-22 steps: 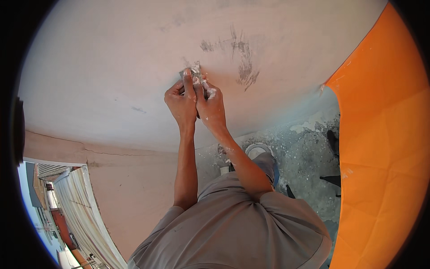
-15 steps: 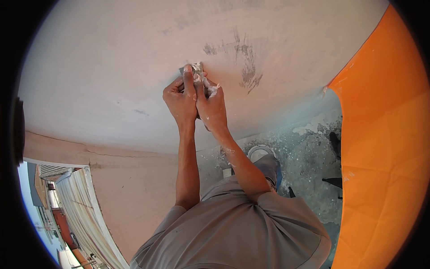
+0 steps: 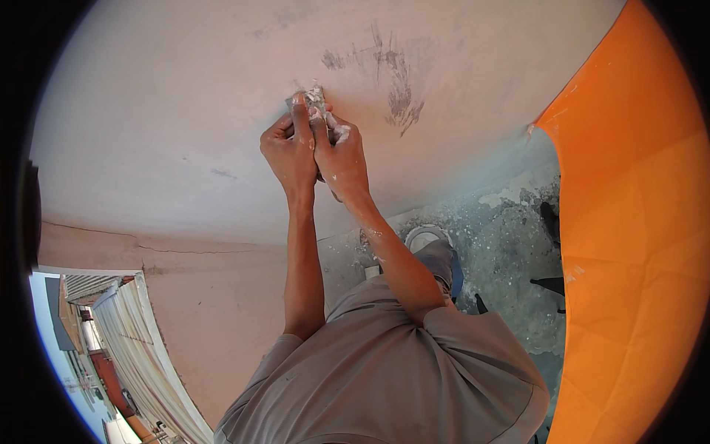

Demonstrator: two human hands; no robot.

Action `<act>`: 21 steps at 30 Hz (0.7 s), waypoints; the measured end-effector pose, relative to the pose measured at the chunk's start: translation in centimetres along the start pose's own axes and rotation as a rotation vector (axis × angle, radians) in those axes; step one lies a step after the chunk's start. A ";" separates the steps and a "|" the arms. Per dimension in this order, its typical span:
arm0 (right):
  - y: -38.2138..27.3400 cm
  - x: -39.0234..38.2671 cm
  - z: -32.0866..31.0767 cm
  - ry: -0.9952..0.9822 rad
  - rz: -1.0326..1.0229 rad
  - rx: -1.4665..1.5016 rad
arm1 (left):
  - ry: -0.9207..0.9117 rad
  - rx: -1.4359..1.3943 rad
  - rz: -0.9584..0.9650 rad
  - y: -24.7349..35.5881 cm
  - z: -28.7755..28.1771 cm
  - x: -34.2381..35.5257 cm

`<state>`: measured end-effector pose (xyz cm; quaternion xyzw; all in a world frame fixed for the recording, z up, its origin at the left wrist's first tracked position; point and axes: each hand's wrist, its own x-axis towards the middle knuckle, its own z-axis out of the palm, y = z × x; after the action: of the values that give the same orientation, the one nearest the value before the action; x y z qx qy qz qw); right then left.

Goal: Scraping and smoothing putty on a wall using a putty knife to repair surface imperfections.

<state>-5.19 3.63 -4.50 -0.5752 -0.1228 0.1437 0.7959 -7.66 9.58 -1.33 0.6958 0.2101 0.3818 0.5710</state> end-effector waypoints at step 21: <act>1.3 -0.6 0.7 0.036 -0.032 -0.078 | 0.031 0.000 0.018 -0.4 -0.6 -0.3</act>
<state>-6.06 4.39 -5.51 -0.6061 -0.1233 0.1156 0.7772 -8.27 9.88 -1.77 0.6916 0.2127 0.3978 0.5641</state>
